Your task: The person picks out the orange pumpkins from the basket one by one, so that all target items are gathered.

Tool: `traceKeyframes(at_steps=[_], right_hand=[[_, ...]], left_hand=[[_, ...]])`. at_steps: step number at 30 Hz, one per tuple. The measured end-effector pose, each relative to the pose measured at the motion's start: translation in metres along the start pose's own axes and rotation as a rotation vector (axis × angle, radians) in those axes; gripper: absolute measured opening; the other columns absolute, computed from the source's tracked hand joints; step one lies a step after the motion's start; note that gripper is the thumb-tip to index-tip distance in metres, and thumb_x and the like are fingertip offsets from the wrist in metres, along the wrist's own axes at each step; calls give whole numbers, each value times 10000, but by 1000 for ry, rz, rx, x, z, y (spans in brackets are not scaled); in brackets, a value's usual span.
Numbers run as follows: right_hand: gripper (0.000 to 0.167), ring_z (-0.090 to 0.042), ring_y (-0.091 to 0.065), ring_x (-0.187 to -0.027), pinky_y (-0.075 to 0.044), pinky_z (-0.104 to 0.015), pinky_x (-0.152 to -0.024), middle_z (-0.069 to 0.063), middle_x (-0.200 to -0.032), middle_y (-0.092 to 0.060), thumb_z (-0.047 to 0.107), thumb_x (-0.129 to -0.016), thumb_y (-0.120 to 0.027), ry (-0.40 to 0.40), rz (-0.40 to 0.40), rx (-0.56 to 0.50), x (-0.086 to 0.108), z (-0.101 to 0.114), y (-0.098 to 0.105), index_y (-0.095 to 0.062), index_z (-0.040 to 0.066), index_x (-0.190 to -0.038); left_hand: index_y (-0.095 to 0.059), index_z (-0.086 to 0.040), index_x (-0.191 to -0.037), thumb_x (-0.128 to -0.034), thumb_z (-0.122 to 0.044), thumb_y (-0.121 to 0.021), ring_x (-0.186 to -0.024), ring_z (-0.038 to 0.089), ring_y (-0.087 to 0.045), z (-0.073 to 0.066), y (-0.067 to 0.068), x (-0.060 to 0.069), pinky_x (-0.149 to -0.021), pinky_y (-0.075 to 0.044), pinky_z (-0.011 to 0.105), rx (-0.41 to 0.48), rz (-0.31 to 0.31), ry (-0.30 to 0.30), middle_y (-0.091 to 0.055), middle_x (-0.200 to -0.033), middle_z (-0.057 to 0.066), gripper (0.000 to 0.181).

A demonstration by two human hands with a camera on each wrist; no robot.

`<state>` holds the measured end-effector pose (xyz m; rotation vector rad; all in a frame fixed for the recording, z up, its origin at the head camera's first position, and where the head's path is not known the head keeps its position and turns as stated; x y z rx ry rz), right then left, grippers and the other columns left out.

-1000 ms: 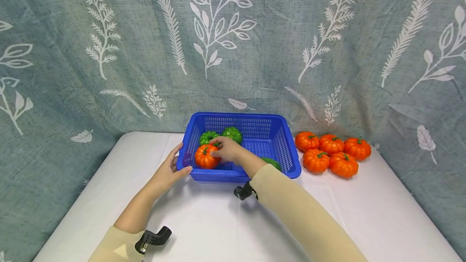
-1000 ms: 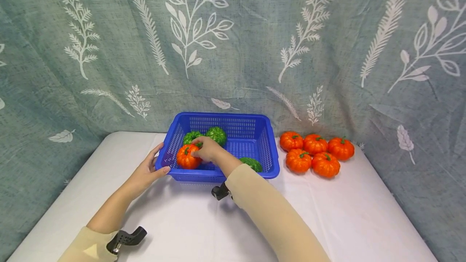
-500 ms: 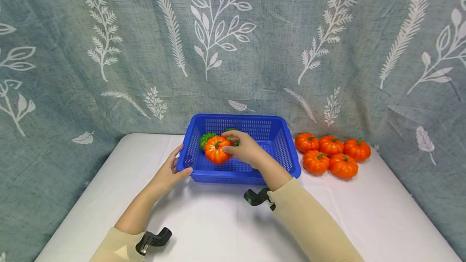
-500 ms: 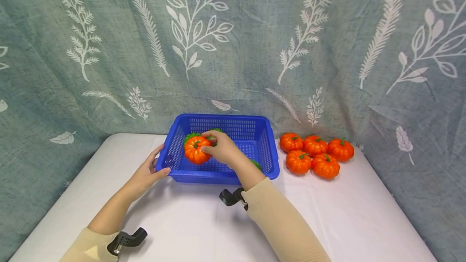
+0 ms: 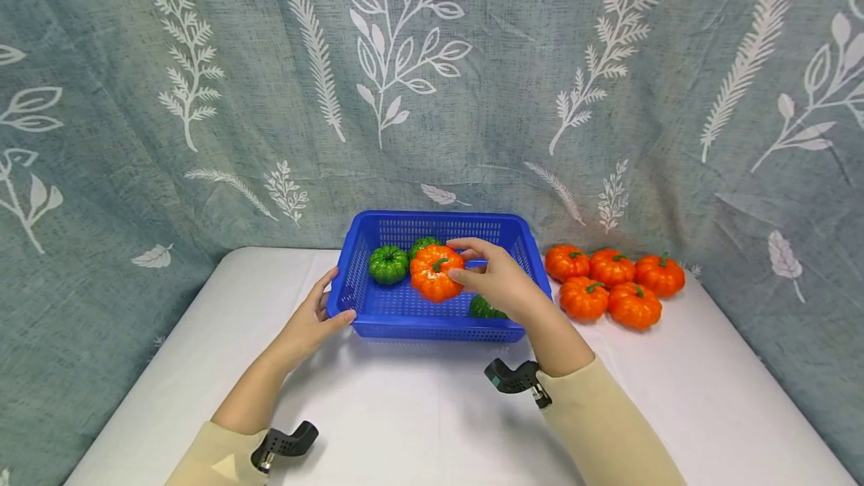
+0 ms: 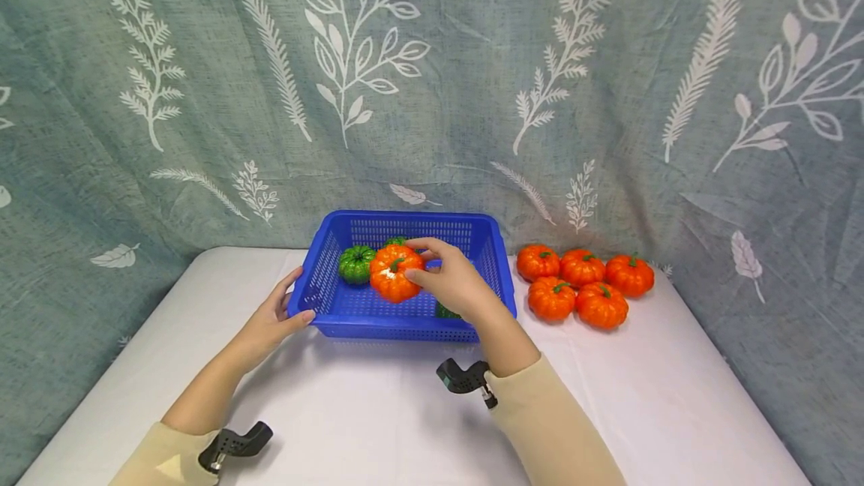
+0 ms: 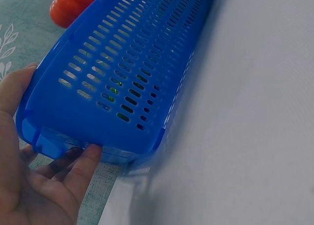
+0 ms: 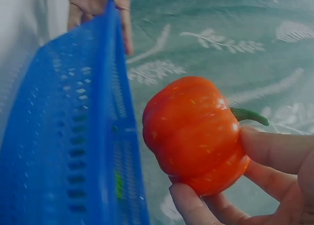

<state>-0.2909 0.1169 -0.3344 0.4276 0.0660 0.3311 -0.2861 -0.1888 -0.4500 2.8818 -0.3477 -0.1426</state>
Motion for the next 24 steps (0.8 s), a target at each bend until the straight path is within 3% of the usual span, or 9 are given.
traceKeyframes(at_steps=[7, 13, 20, 22, 24], right_hand=[[515, -323, -642, -1091, -563, -428, -918, -221, -1377, -443, 132, -992, -638, 42, -50, 37, 25, 0, 38, -477, 121, -1481], [530, -342, -618, -1126, -562, -324, -900, -222, -1387, -462, 162, -1001, -629, 48, -129, 102, 53, -3, 76, -455, 130, -1500], [584, -425, -576, -1168, -522, -170, -790, -252, -1407, -453, 259, -1005, -626, 34, -260, 201, 82, -23, 117, -408, 122, -1530], [602, -379, -602, -1134, -528, -150, -764, -271, -1418, -434, 280, -1007, -618, 20, -311, 216, 87, -32, 129, -390, 106, -1537], [614, -234, -649, -1047, -540, -145, -734, -293, -1433, -409, 276, -1010, -613, 1, -367, 222, 94, -43, 143, -374, 82, -1540]], left_hand=[[-53, -171, -1623, -972, -169, -671, -1391, 437, -401, -2, -1, 0, -1134, -335, 521, 32, 7, -8, -324, -1550, 292, 898], [-58, -162, -1622, -972, -126, -661, -1380, 442, -413, -1, -1, 0, -1126, -348, 527, 35, 5, -11, -332, -1543, 295, 887], [-66, -174, -1621, -968, -118, -661, -1383, 438, -411, -1, 0, -1, -1130, -339, 533, 43, 0, -2, -335, -1546, 283, 885], [-58, -167, -1622, -968, -133, -667, -1379, 439, -415, -1, 0, 0, -1129, -344, 528, 38, 2, -8, -338, -1540, 292, 893], [-55, -166, -1622, -968, -143, -669, -1379, 440, -415, -1, -1, 0, -1128, -348, 521, 39, 6, -8, -338, -1535, 299, 898]])
Point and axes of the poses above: each hand's wrist, its own x-axis away from the middle knuckle, its own y-axis out of the back of the hand, z = x × y, the point moved 4 cm from there along -x, towards the middle knuckle
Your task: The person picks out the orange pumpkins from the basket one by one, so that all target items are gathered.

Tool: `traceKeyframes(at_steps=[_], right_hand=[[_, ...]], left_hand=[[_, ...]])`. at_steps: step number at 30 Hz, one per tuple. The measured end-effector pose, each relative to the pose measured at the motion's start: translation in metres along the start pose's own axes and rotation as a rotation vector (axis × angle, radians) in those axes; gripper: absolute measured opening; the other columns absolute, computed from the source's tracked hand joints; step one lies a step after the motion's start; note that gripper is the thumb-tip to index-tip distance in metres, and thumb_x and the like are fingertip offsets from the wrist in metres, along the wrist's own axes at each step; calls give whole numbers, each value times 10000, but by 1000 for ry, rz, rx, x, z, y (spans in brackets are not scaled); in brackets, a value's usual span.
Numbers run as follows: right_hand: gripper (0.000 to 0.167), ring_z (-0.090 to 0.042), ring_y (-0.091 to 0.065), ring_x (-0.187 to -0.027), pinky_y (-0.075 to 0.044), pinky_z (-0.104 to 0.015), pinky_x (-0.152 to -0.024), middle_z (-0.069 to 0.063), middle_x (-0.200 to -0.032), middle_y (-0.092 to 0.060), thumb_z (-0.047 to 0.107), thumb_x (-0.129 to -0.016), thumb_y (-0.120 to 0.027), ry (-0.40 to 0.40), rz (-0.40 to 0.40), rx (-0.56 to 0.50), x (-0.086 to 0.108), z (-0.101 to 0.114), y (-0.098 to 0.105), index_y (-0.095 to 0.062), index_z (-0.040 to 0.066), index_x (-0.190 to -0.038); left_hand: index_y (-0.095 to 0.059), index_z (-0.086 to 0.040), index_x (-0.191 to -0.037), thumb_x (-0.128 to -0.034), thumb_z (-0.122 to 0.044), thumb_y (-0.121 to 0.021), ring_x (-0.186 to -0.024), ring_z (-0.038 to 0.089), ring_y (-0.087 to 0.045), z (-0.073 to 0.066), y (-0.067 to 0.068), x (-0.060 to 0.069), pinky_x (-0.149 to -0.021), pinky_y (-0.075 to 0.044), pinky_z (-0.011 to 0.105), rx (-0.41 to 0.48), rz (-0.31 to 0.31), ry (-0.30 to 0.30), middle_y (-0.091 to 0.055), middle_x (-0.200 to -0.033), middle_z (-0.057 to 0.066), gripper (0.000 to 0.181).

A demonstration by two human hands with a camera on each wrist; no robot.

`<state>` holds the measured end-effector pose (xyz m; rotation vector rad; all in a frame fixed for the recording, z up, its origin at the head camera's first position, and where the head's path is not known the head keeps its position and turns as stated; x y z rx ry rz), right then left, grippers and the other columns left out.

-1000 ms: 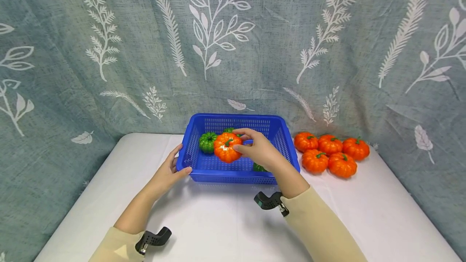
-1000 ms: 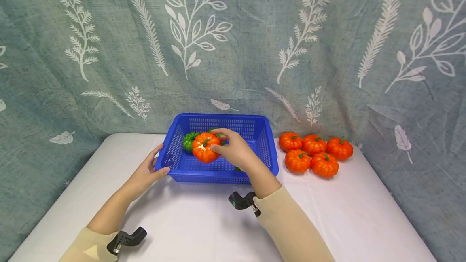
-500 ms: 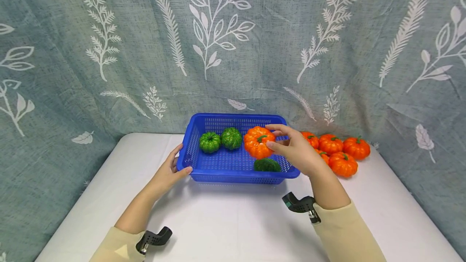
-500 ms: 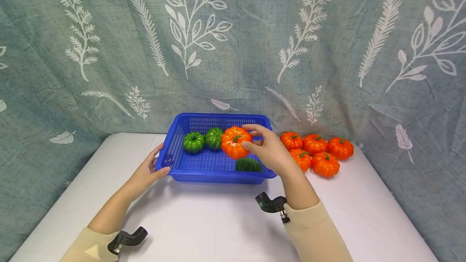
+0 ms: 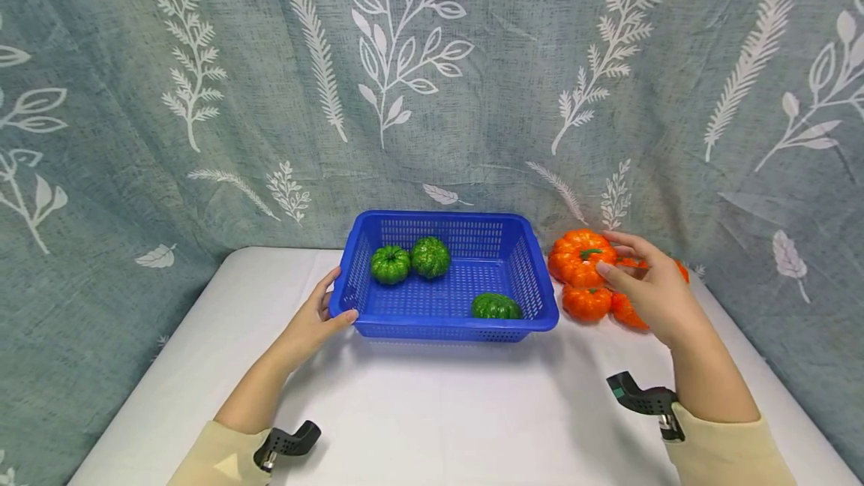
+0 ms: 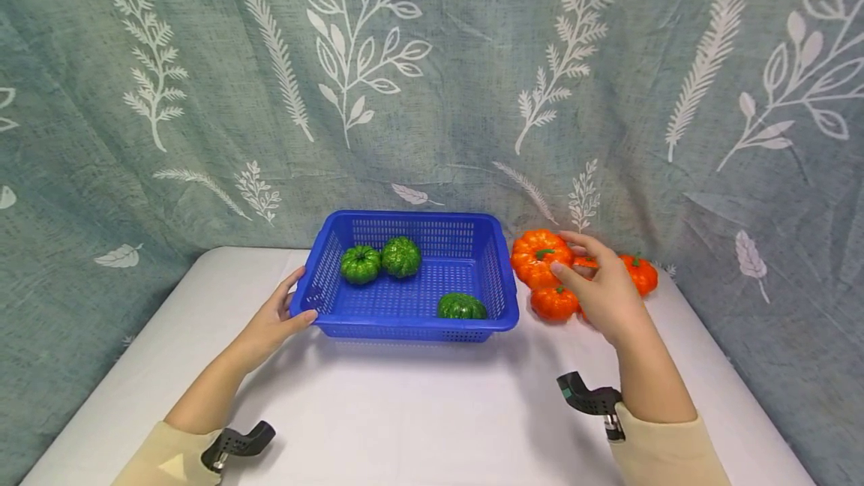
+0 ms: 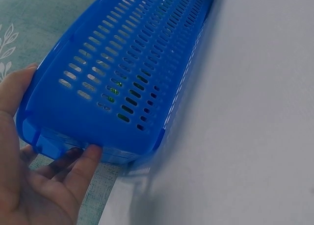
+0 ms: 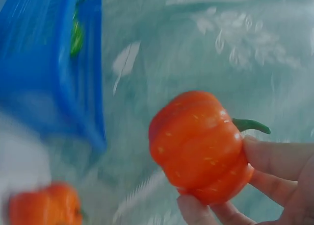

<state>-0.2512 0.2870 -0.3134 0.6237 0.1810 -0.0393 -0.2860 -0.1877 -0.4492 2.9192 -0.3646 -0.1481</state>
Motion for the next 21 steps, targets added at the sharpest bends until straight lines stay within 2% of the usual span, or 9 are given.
traceKeyframes(at_steps=[4, 7, 12, 15, 18, 21], right_hand=[[642, 74, -602, -814, -534, -123, -668, -344, -1459, -354, 271, -1019, -590, -72, -92, 17, 3, -33, 26, -320, 41, -1554], [676, 147, -566, -752, -512, -104, -634, -365, -1477, -304, 295, -1022, -573, -146, -155, 11, 6, -58, 46, -272, 45, -1574], [680, 190, -539, -712, -542, -125, -617, -342, -1411, -320, 255, -1013, -577, -219, -267, -28, 5, -101, 67, -264, 33, -1574], [670, 148, -557, -674, -559, -149, -612, -335, -1355, -341, 200, -1005, -589, -255, -312, -52, 2, -125, 75, -273, 0, -1560], [679, 116, -546, -648, -570, -176, -599, -352, -1357, -348, 198, -1003, -586, -319, -327, -60, 2, -148, 81, -258, -11, -1560], [705, 90, -539, -633, -589, -226, -605, -389, -1395, -325, 227, -1008, -573, -392, -307, -73, 2, -170, 85, -218, -19, -1565]], left_hand=[[-57, -178, -1623, -966, -156, -676, -1383, 435, -411, 0, -2, 1, -1133, -348, 510, 12, 9, 8, -335, -1533, 299, 903], [-62, -180, -1623, -965, -155, -679, -1381, 433, -415, 0, -3, 1, -1129, -353, 508, 16, 8, 11, -341, -1531, 294, 903], [-52, -183, -1623, -967, -157, -677, -1388, 430, -407, 0, -2, 2, -1125, -357, 507, 6, 7, 10, -333, -1541, 288, 906], [-49, -183, -1623, -966, -173, -681, -1387, 427, -409, 1, 0, 2, -1126, -354, 509, -4, 5, 6, -334, -1543, 284, 912], [-58, -191, -1623, -963, -187, -687, -1384, 427, -414, 1, 1, 1, -1130, -349, 514, -5, 1, 5, -339, -1544, 279, 912], [-67, -204, -1623, -961, -189, -690, -1385, 426, -414, 3, 1, 0, -1129, -350, 515, -9, -3, 13, -336, -1548, 275, 910]])
Point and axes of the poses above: each hand's wrist, its own x-axis away from the middle knuckle, its own y-axis out of the back of the hand, z = x × y, the point moved 4 cm from there along -x, towards the middle knuckle
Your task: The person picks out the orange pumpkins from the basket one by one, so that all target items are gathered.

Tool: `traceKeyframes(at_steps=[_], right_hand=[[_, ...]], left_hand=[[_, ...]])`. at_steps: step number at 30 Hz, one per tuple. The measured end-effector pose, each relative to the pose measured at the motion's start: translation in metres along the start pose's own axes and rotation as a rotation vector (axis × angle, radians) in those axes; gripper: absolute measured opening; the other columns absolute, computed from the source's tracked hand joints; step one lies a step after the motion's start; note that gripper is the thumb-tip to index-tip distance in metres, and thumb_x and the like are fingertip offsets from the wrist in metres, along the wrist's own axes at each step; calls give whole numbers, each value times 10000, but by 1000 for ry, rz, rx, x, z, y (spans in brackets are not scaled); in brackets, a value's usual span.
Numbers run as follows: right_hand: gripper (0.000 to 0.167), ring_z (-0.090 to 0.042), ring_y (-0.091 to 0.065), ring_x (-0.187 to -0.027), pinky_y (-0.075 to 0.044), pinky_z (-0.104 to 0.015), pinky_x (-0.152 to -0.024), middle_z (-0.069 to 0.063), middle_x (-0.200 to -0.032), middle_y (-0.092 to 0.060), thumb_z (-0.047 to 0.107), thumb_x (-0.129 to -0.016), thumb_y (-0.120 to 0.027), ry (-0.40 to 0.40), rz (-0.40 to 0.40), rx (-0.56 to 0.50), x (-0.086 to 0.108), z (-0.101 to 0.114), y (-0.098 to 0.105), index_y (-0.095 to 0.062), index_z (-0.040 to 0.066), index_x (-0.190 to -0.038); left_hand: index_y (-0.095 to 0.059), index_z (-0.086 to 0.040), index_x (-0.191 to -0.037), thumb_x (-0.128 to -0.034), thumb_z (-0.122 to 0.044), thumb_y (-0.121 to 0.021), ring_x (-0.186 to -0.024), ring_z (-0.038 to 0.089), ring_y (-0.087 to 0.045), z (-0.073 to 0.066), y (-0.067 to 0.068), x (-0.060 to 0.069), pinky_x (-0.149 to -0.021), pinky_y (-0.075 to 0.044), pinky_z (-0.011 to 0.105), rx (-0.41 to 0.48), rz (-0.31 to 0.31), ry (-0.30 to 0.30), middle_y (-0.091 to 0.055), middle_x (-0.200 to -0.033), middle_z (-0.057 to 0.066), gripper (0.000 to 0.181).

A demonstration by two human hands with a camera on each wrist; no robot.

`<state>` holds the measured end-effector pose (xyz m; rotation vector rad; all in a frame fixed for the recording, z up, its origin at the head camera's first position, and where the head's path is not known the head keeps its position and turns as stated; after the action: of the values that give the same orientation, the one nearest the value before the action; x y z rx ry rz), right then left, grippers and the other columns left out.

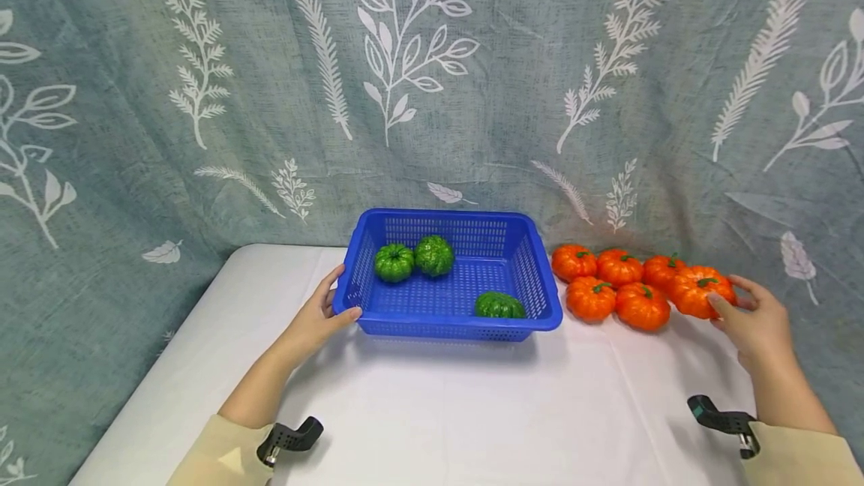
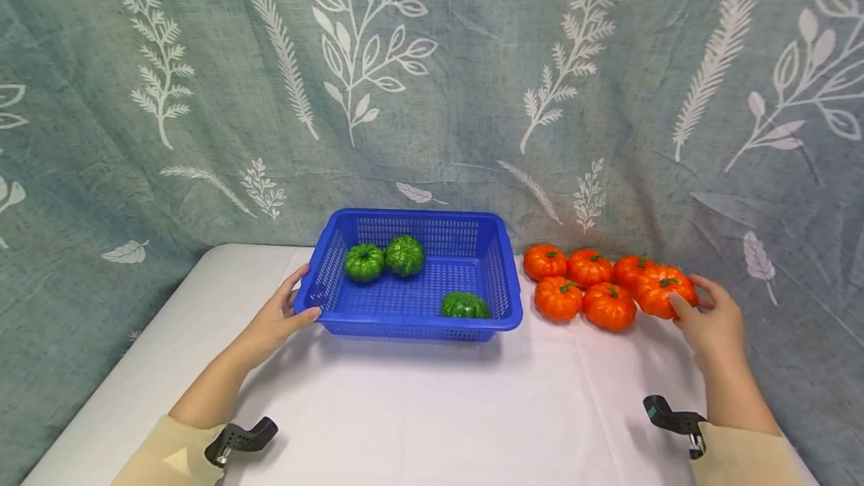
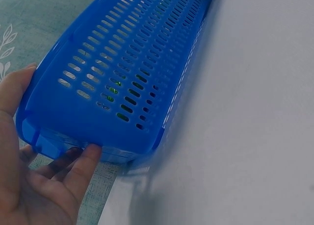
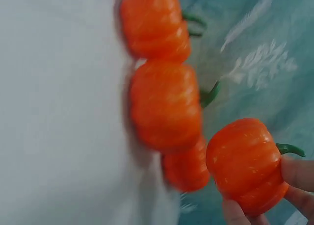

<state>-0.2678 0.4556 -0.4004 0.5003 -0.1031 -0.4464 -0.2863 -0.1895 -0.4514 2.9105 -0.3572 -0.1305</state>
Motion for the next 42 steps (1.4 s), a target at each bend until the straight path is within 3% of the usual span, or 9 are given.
traceKeyframes(at_steps=[9, 16, 26, 34, 36, 38, 40, 42], right_hand=[[706, -27, -590, -597, -593, -282, -612, -422, -1506, -188, 278, -1036, -478, -183, 64, 7, -19, -43, 5, -129, -26, -1570], [709, -5, -589, -614, -612, -316, -672, -374, -1561, -87, 232, -1038, -464, -257, 104, -132, -26, -63, -3, -68, -14, -1572], [703, -36, -647, -622, -608, -295, -660, -400, -1413, -222, 209, -1044, -451, -238, 138, -200, -28, -63, -8, -37, -18, -1565], [716, -2, -618, -631, -608, -293, -683, -380, -1535, -111, 218, -1043, -448, -245, 154, -206, -25, -62, -6, -8, 5, -1567], [725, -6, -617, -634, -606, -283, -682, -419, -1424, -278, 230, -1044, -451, -239, 157, -190, -25, -62, -5, -2, 3, -1566], [730, -18, -613, -628, -603, -267, -667, -360, -1174, -498, 241, -1045, -450, -228, 157, -152, -24, -61, -4, -3, -13, -1563], [726, -38, -600, -628, -597, -250, -646, -212, -977, -546, 256, -1044, -446, -207, 154, -87, -23, -60, -1, -29, -43, -1558], [722, -63, -583, -647, -584, -237, -627, -200, -975, -551, 281, -1041, -444, -183, 150, 4, -21, -58, 1, -73, -71, -1552]], left_hand=[[-71, -210, -1623, -967, -160, -676, -1387, 429, -411, 2, -1, 0, -1125, -356, 521, 0, -2, 13, -339, -1543, 276, 894], [-76, -220, -1623, -958, -203, -695, -1391, 429, -406, 2, -1, 0, -1125, -357, 519, -3, -1, 16, -334, -1547, 274, 907], [-74, -214, -1623, -960, -192, -690, -1396, 432, -396, 3, 0, 1, -1126, -351, 527, 6, -2, 11, -324, -1555, 273, 905], [-72, -209, -1623, -956, -200, -697, -1386, 433, -409, 4, -1, 0, -1120, -364, 522, 17, 5, 6, -335, -1543, 281, 914], [-77, -209, -1623, -962, -192, -689, -1382, 432, -415, 4, -1, 0, -1119, -366, 524, 16, 4, 2, -341, -1541, 280, 902], [-83, -206, -1623, -968, -186, -680, -1375, 433, -425, 4, -1, 1, -1114, -371, 526, 7, 1, -4, -350, -1535, 284, 887], [-86, -189, -1623, -976, -169, -665, -1361, 439, -442, 2, -1, 2, -1102, -387, 526, -8, -4, -18, -362, -1525, 296, 868], [-93, -162, -1621, -982, -146, -652, -1341, 448, -463, 0, -1, 4, -1084, -415, 511, -17, -10, -39, -377, -1510, 310, 849]])
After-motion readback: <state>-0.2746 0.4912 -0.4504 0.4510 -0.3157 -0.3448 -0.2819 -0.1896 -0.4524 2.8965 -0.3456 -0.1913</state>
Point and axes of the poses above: each hand's wrist, its own x-axis away from the middle knuckle, its own y-axis out of the back of the hand, z = x × y, the point moved 4 cm from there along -x, towards the middle knuckle
